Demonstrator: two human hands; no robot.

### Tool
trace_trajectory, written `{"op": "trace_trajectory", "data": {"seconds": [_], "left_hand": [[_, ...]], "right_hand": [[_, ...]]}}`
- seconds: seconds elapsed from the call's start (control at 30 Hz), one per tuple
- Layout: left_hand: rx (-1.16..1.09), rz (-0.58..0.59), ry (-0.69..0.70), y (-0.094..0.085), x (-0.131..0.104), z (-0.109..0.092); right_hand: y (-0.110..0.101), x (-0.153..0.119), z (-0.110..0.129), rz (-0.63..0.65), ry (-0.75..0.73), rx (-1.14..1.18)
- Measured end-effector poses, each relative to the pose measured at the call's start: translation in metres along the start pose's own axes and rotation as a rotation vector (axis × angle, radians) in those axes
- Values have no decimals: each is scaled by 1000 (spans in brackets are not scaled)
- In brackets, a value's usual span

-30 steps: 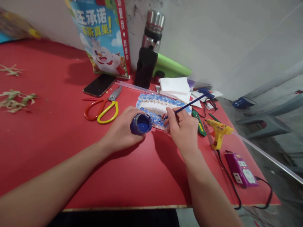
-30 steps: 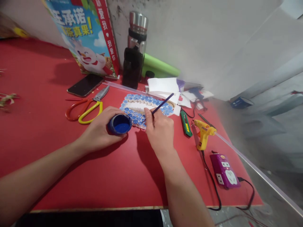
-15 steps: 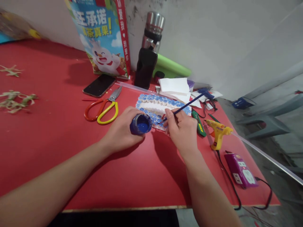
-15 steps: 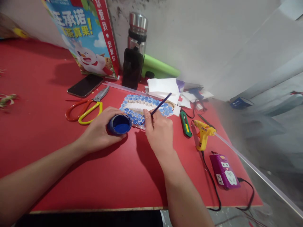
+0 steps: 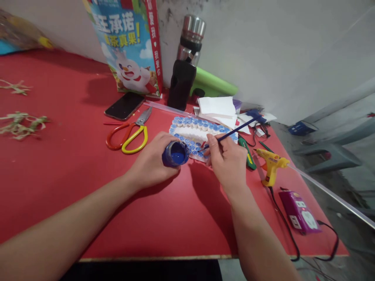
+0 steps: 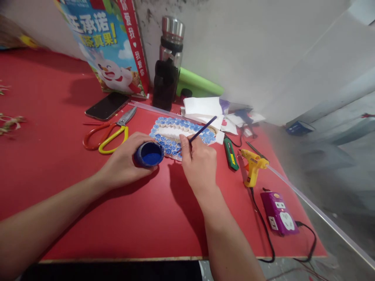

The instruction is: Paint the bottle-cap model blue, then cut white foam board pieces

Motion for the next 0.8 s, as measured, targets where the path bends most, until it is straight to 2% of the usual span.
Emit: {"op": "trace_trajectory", "data": {"seconds": [0.43, 0.67, 0.8], "left_hand": [[-3, -1, -4, 0, 0, 0], [-8, 0, 3, -1, 0, -1], [-8, -4, 5, -1, 1, -2]], "right_hand": [[10, -4, -2, 69, -5, 89], [8, -4, -2, 16, -16, 93], [8, -4, -1, 40, -14, 81]]}}
Point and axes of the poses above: each hand's wrist, its own x-axis towards the middle knuckle, its own y-axis out of the palm, z = x × y, the point moved 3 cm from there along x, towards the middle knuckle, and after that the axes turned 5 degrees about -z, right-handed, at the moved point
